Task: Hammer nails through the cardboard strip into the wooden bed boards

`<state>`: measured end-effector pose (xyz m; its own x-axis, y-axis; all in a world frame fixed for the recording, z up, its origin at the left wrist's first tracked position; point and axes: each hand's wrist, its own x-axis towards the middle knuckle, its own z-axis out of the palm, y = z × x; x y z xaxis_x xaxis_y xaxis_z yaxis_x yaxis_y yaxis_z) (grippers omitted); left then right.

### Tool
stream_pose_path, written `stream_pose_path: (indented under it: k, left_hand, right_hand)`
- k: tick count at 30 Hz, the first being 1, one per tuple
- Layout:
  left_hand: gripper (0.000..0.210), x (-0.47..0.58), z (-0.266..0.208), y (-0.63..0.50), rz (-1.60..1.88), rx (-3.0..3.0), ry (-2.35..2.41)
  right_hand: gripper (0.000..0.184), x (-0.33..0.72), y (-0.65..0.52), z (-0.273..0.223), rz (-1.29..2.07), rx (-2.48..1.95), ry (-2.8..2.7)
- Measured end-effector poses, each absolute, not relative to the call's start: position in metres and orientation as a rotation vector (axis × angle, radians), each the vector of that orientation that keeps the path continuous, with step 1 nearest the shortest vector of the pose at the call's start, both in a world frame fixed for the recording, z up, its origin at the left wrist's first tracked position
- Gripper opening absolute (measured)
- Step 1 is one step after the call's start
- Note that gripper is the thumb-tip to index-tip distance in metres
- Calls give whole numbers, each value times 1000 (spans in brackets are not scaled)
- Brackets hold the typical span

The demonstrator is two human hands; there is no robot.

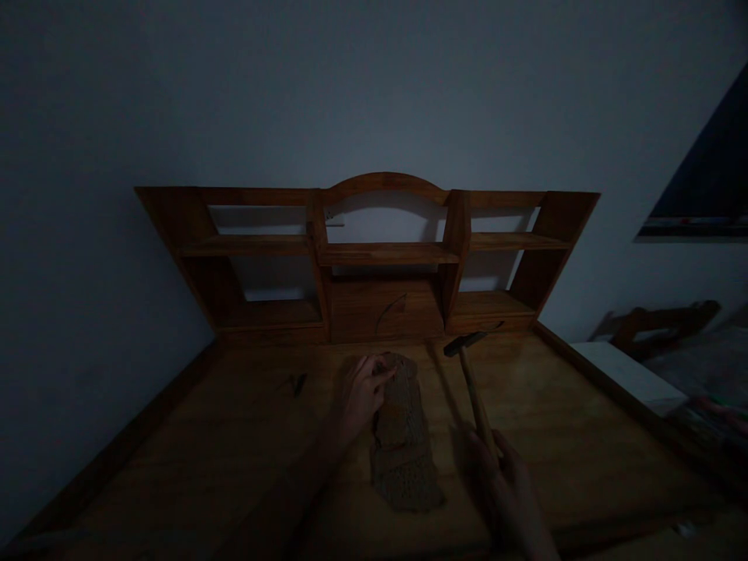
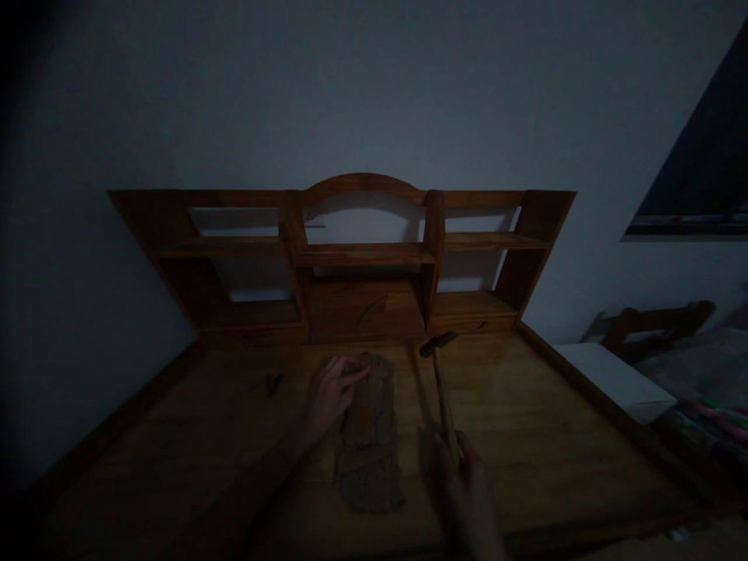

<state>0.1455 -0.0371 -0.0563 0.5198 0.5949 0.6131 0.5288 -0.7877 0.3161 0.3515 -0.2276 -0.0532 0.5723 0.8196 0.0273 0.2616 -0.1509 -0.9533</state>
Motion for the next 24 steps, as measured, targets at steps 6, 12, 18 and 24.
stream_pose_path:
  k: [6,12,18,24]
  left_hand:
    - [53,146,-54,-39,1101,2669,1006]
    - [52,144,-52,-39,1033,2724,990]
    - [49,145,-50,-39,1034,2688,969]
    - [52,145,-48,-40,1033,2669,958]
  right_hand:
    - [62,353,-229,-49,701,-1678,-910]
    - [59,357,-228,-55,710,-1666,-905]
    - [54,359,-227,-60,707,-1671,-936]
    - [49,359,-228,-61,730,-1632,-943]
